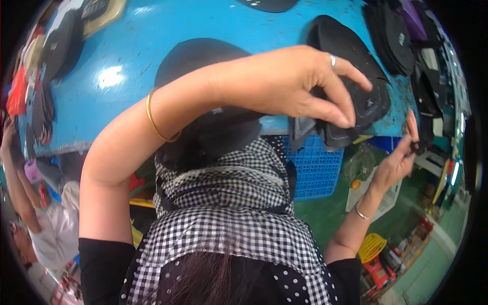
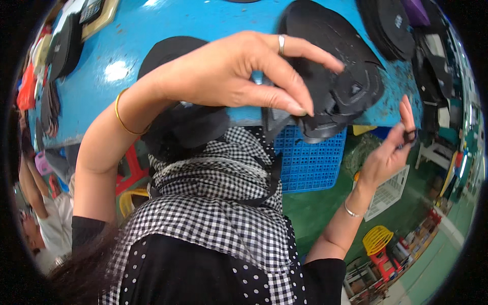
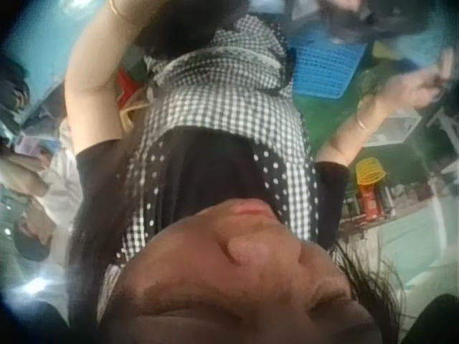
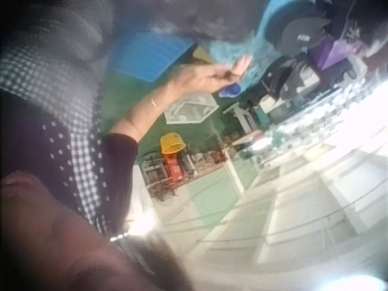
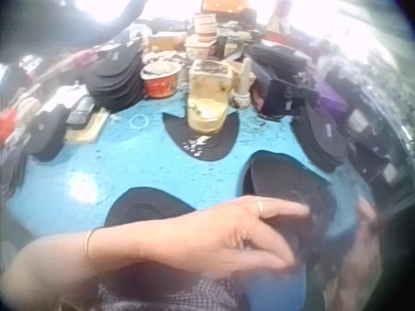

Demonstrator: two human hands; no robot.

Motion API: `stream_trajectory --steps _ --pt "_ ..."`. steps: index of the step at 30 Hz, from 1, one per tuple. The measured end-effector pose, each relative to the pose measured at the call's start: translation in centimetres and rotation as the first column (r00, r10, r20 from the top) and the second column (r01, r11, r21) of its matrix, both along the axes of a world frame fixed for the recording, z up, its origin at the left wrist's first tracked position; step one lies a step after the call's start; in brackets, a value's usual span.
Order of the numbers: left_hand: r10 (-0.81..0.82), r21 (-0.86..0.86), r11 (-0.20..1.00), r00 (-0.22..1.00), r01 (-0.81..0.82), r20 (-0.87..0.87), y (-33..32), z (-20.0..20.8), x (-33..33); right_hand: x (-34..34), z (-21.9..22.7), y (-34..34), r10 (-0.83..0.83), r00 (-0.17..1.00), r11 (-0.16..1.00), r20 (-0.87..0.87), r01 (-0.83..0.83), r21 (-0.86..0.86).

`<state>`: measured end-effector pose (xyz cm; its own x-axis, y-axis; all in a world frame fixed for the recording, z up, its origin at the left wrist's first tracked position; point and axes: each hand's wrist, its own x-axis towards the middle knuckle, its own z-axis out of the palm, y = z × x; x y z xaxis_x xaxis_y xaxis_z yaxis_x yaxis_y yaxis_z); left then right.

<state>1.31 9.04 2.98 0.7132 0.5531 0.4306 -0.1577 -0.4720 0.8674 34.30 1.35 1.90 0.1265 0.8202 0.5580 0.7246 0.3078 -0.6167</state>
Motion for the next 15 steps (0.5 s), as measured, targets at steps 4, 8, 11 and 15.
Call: stream_trajectory --steps 4,8,11,15 --pt "0.204 -0.373 0.903 0.977 -0.215 -0.068 -2.4 2.9 -4.5 -5.1 2.2 -1.1 0.139 0.970 0.985 -0.199 -0.156 -0.069" --pt "0.268 -0.559 0.718 0.906 -0.415 -0.327 -5.4 6.9 -11.6 -11.4 3.0 -1.1 0.386 0.878 0.852 -0.285 -0.457 -0.256" --pt "0.312 -0.479 0.701 0.831 -0.528 -0.460 -6.4 9.3 -17.4 -14.8 2.9 -0.4 0.476 0.805 0.650 -0.354 -0.593 -0.474" --pt "0.403 -0.282 0.769 0.777 -0.574 -0.483 -6.2 9.0 -20.9 -16.9 2.6 2.3 0.596 0.748 0.498 -0.293 -0.630 -0.596"
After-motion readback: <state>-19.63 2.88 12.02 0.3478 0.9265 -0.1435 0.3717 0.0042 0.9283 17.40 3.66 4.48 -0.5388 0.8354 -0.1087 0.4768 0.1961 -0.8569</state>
